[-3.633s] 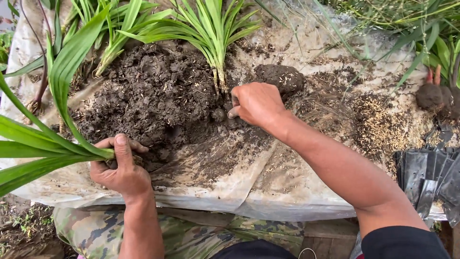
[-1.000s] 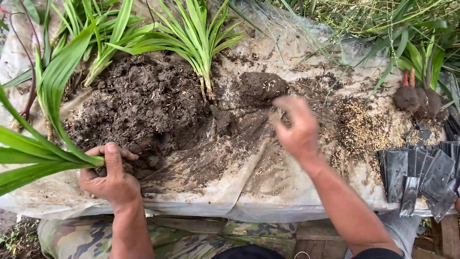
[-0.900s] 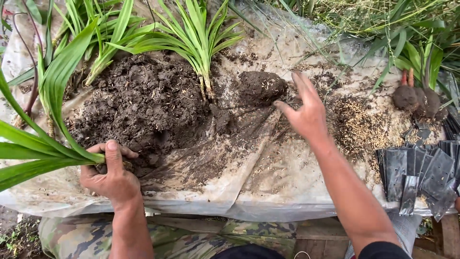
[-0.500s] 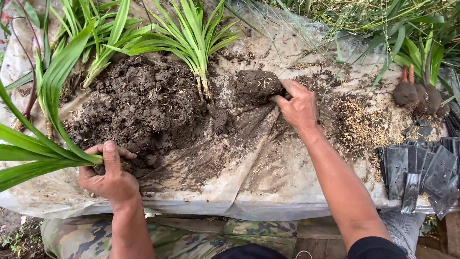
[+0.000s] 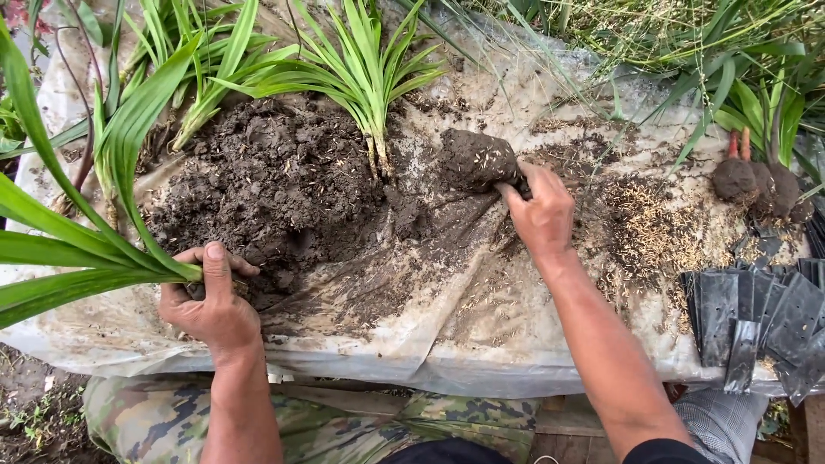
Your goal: Wrapping the roots of small plants with mud to create root balls for transplanting.
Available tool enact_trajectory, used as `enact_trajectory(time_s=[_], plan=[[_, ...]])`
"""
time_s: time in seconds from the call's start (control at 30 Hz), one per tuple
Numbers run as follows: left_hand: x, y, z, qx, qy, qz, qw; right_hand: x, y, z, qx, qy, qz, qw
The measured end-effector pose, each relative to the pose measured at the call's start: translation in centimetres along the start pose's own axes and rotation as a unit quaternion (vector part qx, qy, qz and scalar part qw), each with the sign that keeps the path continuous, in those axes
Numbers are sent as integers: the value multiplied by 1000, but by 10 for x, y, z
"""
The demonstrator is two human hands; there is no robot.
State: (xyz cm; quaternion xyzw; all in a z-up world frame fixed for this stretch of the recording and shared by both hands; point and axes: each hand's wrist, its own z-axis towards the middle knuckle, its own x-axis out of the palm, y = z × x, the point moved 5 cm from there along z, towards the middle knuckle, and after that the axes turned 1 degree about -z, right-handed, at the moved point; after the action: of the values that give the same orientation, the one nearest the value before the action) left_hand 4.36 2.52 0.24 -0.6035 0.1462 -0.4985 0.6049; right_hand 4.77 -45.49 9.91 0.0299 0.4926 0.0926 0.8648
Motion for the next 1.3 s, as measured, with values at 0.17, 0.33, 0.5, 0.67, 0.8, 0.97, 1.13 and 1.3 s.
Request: enact_trajectory(time_s=[0.17,0.33,0.5,0.67,0.8,0.97,1.13,1.3], plan=[[0,-2,0,-6,2,-1,1000,-24,-2,1,218,29,191,957],[-2,-1,-1,-2,3,-5,1000,-8,-26,3,184,16,91,979],[-2,0,-1,-4,3,-13,1000,-21,-4,6,137,37,47,989],[0,-2,-1,-7,-2,-17,1000,-16,-56,-10,357,16,313,880],[0,0,-2,-4,-3,-13,1000,-43,-61,-20,393,-59,387,832],[-1,-1,-1,0,-2,-1,1000,-61,44,-7,223,28,279,933],[0,-2,0,-5,2,1,1000,-28,122,7,16,143,243,959],[0,-3,-1,2,2,-3,1000,5,156,18,-99,185,79,974]])
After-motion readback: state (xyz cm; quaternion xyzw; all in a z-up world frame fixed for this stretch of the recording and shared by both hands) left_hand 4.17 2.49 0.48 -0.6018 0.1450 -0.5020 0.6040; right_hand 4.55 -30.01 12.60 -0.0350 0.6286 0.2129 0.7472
